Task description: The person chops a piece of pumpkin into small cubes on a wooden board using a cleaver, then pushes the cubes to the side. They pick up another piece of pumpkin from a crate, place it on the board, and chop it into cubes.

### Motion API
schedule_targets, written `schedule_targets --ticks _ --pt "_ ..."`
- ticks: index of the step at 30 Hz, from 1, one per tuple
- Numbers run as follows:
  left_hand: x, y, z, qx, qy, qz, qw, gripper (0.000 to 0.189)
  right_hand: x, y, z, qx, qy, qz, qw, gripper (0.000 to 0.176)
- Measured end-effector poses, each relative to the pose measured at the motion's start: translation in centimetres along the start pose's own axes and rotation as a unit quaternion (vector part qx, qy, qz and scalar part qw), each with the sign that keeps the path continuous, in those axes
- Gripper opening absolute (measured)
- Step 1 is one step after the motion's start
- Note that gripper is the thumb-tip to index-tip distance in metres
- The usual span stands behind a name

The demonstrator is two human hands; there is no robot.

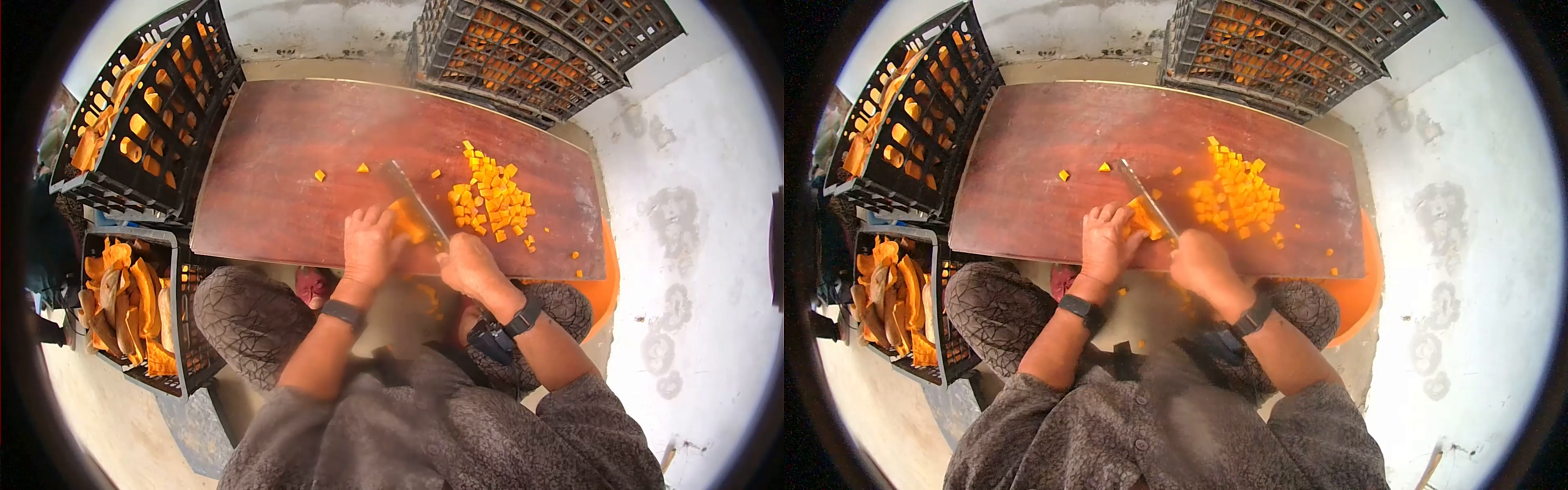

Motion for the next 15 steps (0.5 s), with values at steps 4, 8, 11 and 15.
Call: schedule_targets --ticks 4,8,11,15 --pt "-0.4 0.1 -0.2 -0.004 0.003 -0.013 1.0 0.036 0.8 0.2 -1.1 0.027 0.014 0.011 0.999 0.029" --pt "-0.3 0.4 -0.3 0.027 -0.003 -0.031 0.999 0.036 0.8 0.0 -0.2 0.006 0.001 0.012 1.0 0.027" --pt "-0.7 0.2 -0.2 0.034 -0.018 -0.028 0.999 0.035 0.1 0.0 0.2 0.001 0.006 0.003 1.0 0.027" --pt "-0.7 0.4 -0.2 0.012 -0.018 -0.019 1.0 0.036 -0.1 1.2 0.2 0.013 -0.002 0.005 1.0 0.021"
Point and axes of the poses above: each hand's wrist, its own y-axis towards the middle knuckle, its own z-axis out of the palm, x = y × z, the point moved 2 cm from there along y, towards the middle knuckle, and after that the axes turned 7 degrees about -z, right-handed, at the moved point
